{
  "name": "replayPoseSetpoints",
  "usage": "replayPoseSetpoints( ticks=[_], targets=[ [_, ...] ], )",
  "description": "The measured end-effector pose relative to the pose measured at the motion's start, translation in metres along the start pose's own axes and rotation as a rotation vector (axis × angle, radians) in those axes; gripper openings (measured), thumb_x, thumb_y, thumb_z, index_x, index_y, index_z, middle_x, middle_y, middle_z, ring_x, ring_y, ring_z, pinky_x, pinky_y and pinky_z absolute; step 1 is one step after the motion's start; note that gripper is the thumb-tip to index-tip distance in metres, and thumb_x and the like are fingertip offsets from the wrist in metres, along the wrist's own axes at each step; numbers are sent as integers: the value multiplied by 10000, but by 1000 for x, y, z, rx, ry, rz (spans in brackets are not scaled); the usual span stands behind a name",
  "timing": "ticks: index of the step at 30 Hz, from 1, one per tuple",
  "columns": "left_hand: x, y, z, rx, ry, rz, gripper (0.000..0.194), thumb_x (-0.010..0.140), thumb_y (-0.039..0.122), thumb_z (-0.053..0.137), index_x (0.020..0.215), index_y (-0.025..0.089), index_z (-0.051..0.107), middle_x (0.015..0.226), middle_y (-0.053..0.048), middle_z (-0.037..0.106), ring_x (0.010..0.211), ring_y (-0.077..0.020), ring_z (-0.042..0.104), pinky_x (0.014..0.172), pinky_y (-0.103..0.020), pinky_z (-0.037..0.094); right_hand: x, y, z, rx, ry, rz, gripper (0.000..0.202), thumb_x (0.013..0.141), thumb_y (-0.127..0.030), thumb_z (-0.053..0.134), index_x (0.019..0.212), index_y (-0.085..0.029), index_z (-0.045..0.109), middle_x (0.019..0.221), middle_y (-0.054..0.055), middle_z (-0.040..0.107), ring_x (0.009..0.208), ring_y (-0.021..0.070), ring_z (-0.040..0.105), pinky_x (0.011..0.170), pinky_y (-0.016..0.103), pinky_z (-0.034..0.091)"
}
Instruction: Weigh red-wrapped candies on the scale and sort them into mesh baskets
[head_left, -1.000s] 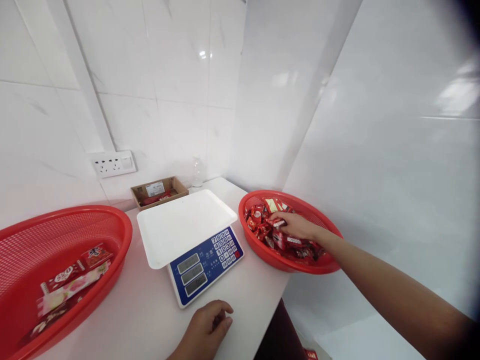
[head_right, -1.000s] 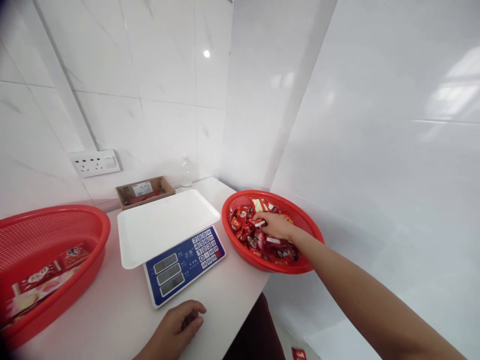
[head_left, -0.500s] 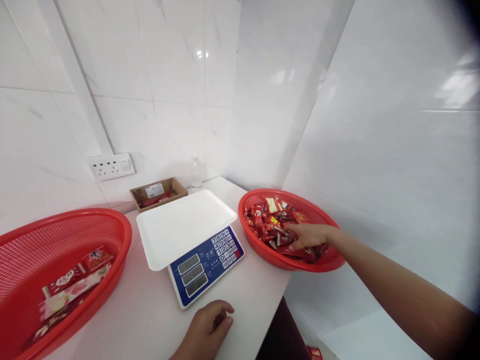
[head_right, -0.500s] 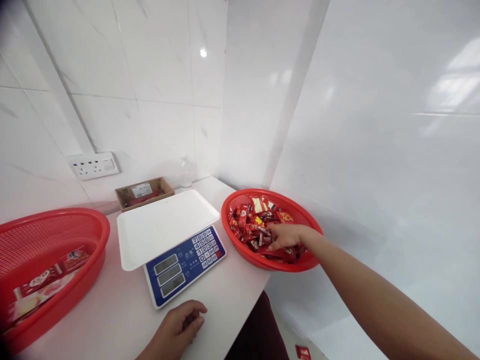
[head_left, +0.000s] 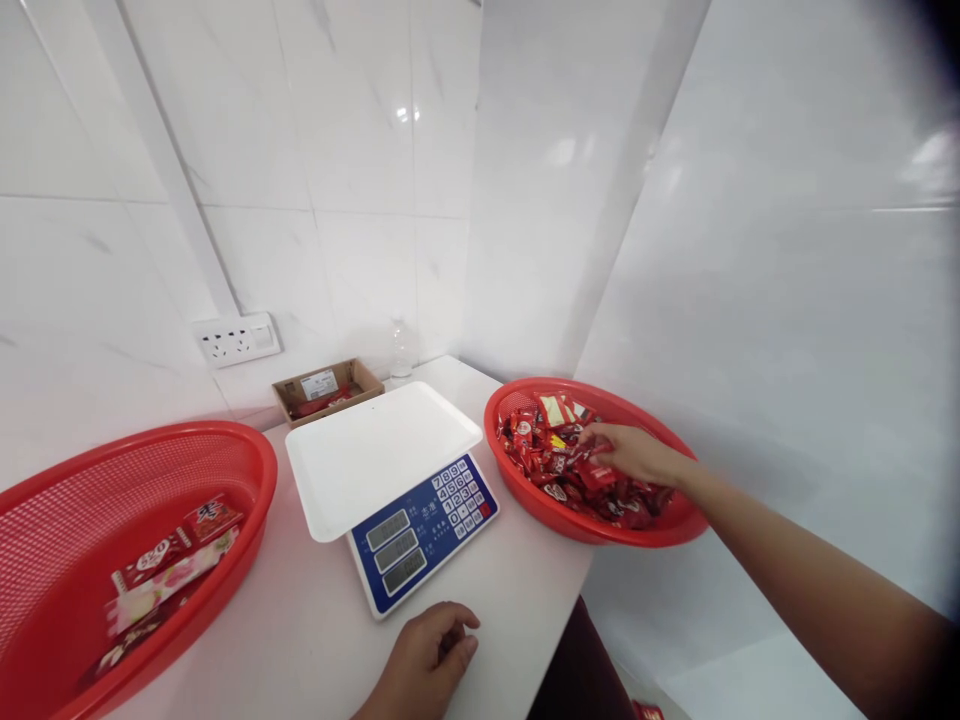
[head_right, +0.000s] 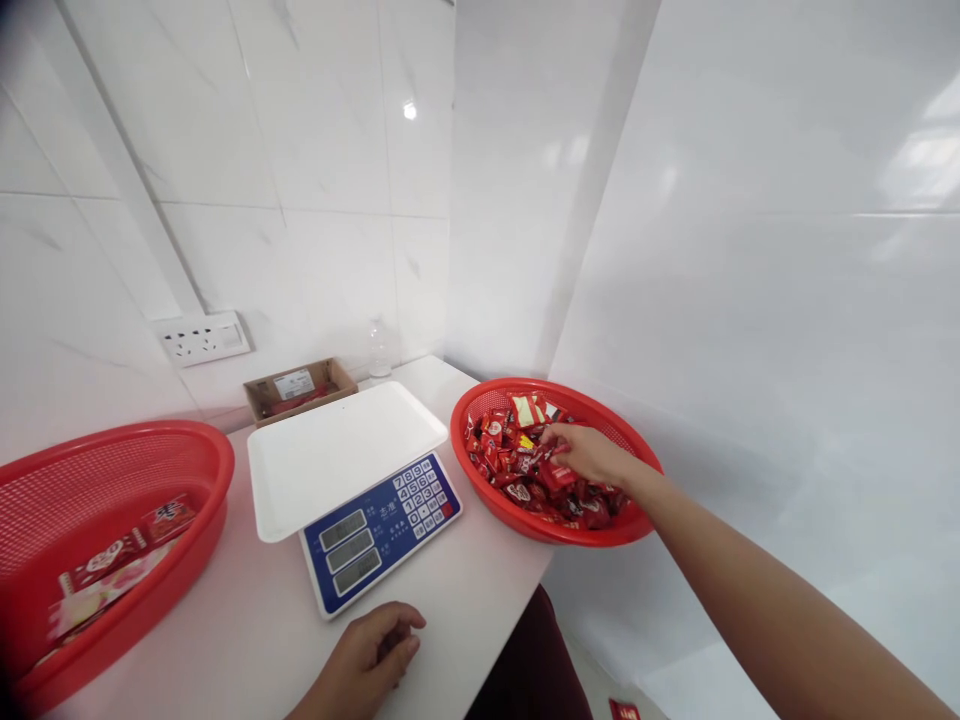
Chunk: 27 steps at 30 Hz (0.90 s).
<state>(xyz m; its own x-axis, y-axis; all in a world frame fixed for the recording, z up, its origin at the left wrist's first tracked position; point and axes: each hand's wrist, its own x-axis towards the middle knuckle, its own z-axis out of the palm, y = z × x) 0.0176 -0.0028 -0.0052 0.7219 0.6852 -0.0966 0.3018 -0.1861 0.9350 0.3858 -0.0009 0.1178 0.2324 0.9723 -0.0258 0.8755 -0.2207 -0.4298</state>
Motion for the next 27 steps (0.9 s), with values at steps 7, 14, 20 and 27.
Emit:
replayPoseSetpoints(
  ticks=[7,14,20,27],
  targets=[
    [1,-4,0,17,9,40,204,784,288,473,913,179,588,667,11,508,600,-110,465,559,-197,382,7,-13,-7,-73,243,26,181,694,-169,506,836,-247,586,859,-16,660,796,182,607,669,256,442],
    [3,-6,1,-6,19,31,201,773,261,478,913,173,591,660,17,496,576,-99,453,548,-193,382,18,-60,-1,219,319,-90,199,710,-225,512,901,-246,566,936,-5,644,872,181,591,786,304,440],
    [0,0,1,-49,37,6,218,740,243,508,904,152,618,695,8,526,552,-81,447,525,-183,376,34,-151,24,418,174,-334,211,707,-236,536,917,-225,555,906,-10,647,844,148,590,770,275,447],
    [-3,3,3,-35,57,-46,259,738,268,516,941,160,636,702,-4,561,555,-83,465,516,-179,375,61,-224,87,438,-87,-535,262,723,-155,513,976,-203,562,965,10,646,858,144,590,755,258,455]
  ],
)
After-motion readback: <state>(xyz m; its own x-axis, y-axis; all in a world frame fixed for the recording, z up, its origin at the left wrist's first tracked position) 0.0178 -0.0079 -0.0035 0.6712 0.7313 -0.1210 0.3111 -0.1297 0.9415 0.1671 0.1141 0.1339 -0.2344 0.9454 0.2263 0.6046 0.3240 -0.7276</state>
